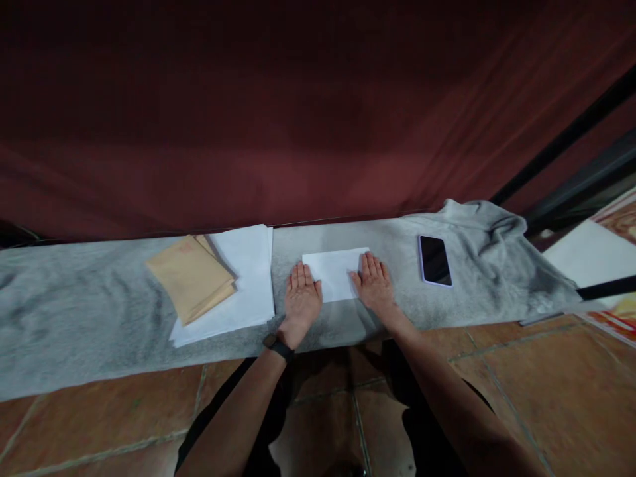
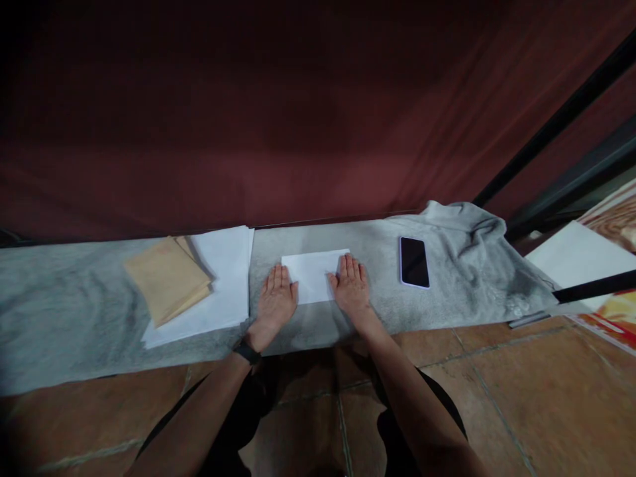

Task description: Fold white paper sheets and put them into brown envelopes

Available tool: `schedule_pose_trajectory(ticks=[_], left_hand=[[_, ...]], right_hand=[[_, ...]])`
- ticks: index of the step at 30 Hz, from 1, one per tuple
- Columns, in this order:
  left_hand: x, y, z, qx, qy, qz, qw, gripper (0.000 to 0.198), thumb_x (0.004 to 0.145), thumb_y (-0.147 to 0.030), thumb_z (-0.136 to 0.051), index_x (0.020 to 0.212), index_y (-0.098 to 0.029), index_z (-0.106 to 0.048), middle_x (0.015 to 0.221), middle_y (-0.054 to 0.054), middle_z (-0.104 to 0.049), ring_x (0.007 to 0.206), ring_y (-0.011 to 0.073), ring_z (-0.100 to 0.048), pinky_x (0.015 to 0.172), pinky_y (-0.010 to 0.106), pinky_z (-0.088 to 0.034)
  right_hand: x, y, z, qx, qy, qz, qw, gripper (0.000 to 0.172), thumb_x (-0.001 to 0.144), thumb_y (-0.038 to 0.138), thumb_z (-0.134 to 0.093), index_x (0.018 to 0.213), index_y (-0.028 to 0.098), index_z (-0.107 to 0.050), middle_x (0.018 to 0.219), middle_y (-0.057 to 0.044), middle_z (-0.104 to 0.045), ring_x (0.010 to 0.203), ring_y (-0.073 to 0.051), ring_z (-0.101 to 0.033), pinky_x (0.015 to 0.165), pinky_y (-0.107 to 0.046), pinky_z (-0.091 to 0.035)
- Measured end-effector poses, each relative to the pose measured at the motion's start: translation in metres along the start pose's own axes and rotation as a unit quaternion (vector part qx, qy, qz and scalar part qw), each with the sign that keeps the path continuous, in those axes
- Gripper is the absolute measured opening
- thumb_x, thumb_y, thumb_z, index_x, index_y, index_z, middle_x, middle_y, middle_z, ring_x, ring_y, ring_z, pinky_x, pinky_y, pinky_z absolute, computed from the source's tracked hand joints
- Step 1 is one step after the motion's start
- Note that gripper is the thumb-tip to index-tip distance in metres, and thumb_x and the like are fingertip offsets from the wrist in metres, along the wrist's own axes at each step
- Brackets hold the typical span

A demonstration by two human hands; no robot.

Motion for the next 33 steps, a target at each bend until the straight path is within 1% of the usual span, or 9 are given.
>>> schedule_pose_trajectory(ticks=[2, 4, 7, 9, 11, 15, 19, 27, 33], left_hand=[[-0.002, 0.000, 0.000, -0.003, -0.012, 0.002, 1.000, 0.060, 0.103, -0.029, -0.033, 0.155, 0.001, -0.038, 0.164, 0.023, -0.035, 0.154, 0.0318, -0.032, 0.126, 0.049, -0.029], [-0.008, -0.007, 0.000, -0.015, -0.031, -0.022, 0.999, 0.060, 0.103, -0.028, -0.033, 0.156, 0.001, -0.036, 0.165, 0.023, -0.033, 0.156, 0.0313, -0.028, 0.127, 0.050, -0.025], [-0.025, -0.029, -0.002, -0.046, -0.047, -0.120, 0.991, 0.061, 0.104, -0.031, -0.034, 0.158, -0.004, -0.033, 0.167, 0.018, -0.031, 0.158, 0.0287, -0.022, 0.129, 0.050, -0.023], [-0.037, -0.045, -0.006, -0.067, -0.036, -0.196, 0.978, 0.062, 0.103, -0.033, -0.038, 0.158, -0.006, -0.034, 0.165, 0.017, -0.036, 0.158, 0.0281, -0.022, 0.129, 0.050, -0.022], [-0.046, -0.055, -0.009, -0.079, -0.026, -0.232, 0.969, 0.064, 0.101, -0.035, -0.042, 0.157, -0.004, -0.035, 0.163, 0.019, -0.039, 0.158, 0.0292, -0.023, 0.129, 0.052, -0.021], [-0.050, -0.054, -0.013, -0.086, -0.015, -0.230, 0.969, 0.064, 0.100, -0.036, -0.044, 0.155, -0.003, -0.037, 0.164, 0.021, -0.036, 0.157, 0.0297, -0.024, 0.129, 0.052, -0.022], [-0.052, -0.049, -0.014, -0.083, -0.020, -0.219, 0.972, 0.064, 0.102, -0.038, -0.041, 0.155, -0.002, -0.038, 0.166, 0.021, -0.033, 0.158, 0.0294, -0.021, 0.129, 0.051, -0.022], [-0.055, -0.049, -0.010, -0.066, -0.007, -0.198, 0.978, 0.072, 0.103, -0.050, -0.039, 0.159, -0.005, -0.031, 0.168, 0.019, -0.028, 0.159, 0.0303, -0.019, 0.129, 0.052, -0.019], [-0.055, -0.047, -0.008, -0.059, 0.002, -0.198, 0.979, 0.074, 0.104, -0.053, -0.037, 0.159, -0.005, -0.030, 0.169, 0.019, -0.026, 0.159, 0.0291, -0.018, 0.129, 0.050, -0.018]], right_hand=[[-0.001, -0.001, 0.001, 0.003, 0.002, -0.012, 1.000, 0.066, 0.108, 0.045, -0.034, 0.158, 0.002, -0.037, 0.160, -0.025, -0.042, 0.149, -0.035, -0.040, 0.121, -0.055, -0.030], [-0.001, -0.001, 0.003, 0.009, 0.011, -0.022, 1.000, 0.066, 0.108, 0.044, -0.033, 0.157, 0.000, -0.037, 0.160, -0.026, -0.041, 0.150, -0.036, -0.039, 0.121, -0.056, -0.029], [-0.004, 0.006, 0.008, 0.041, 0.030, -0.006, 0.999, 0.065, 0.109, 0.043, -0.027, 0.159, 0.002, -0.035, 0.163, -0.023, -0.037, 0.152, -0.033, -0.035, 0.123, -0.054, -0.026], [-0.008, 0.016, 0.011, 0.076, 0.051, 0.033, 0.995, 0.063, 0.109, 0.043, -0.022, 0.160, 0.008, -0.034, 0.166, -0.018, -0.035, 0.154, -0.029, -0.032, 0.125, -0.051, -0.026], [-0.014, 0.025, 0.012, 0.107, 0.077, 0.077, 0.988, 0.062, 0.110, 0.044, -0.018, 0.160, 0.013, -0.036, 0.167, -0.013, -0.035, 0.156, -0.024, -0.030, 0.126, -0.048, -0.025], [-0.025, 0.029, 0.012, 0.109, 0.101, 0.117, 0.982, 0.062, 0.110, 0.045, -0.016, 0.159, 0.014, -0.039, 0.166, -0.012, -0.037, 0.156, -0.023, -0.029, 0.128, -0.047, -0.022], [-0.031, 0.017, 0.011, 0.068, 0.082, 0.126, 0.986, 0.064, 0.110, 0.047, -0.022, 0.159, 0.010, -0.037, 0.167, -0.016, -0.033, 0.156, -0.028, -0.029, 0.127, -0.050, -0.023], [-0.037, -0.007, 0.013, 0.020, 0.037, 0.121, 0.992, 0.065, 0.109, 0.047, -0.030, 0.160, 0.008, -0.035, 0.166, -0.020, -0.034, 0.153, -0.031, -0.032, 0.123, -0.052, -0.029], [-0.038, -0.026, 0.011, 0.019, 0.035, 0.102, 0.994, 0.069, 0.108, 0.050, -0.030, 0.160, 0.004, -0.032, 0.164, -0.023, -0.036, 0.152, -0.033, -0.034, 0.121, -0.053, -0.031]])
Point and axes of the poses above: each hand's wrist, its own x-axis towards the middle knuckle, its own z-axis out of the back of the hand, y = z × x, the point moved 3 cm from there along x, towards the middle knuckle
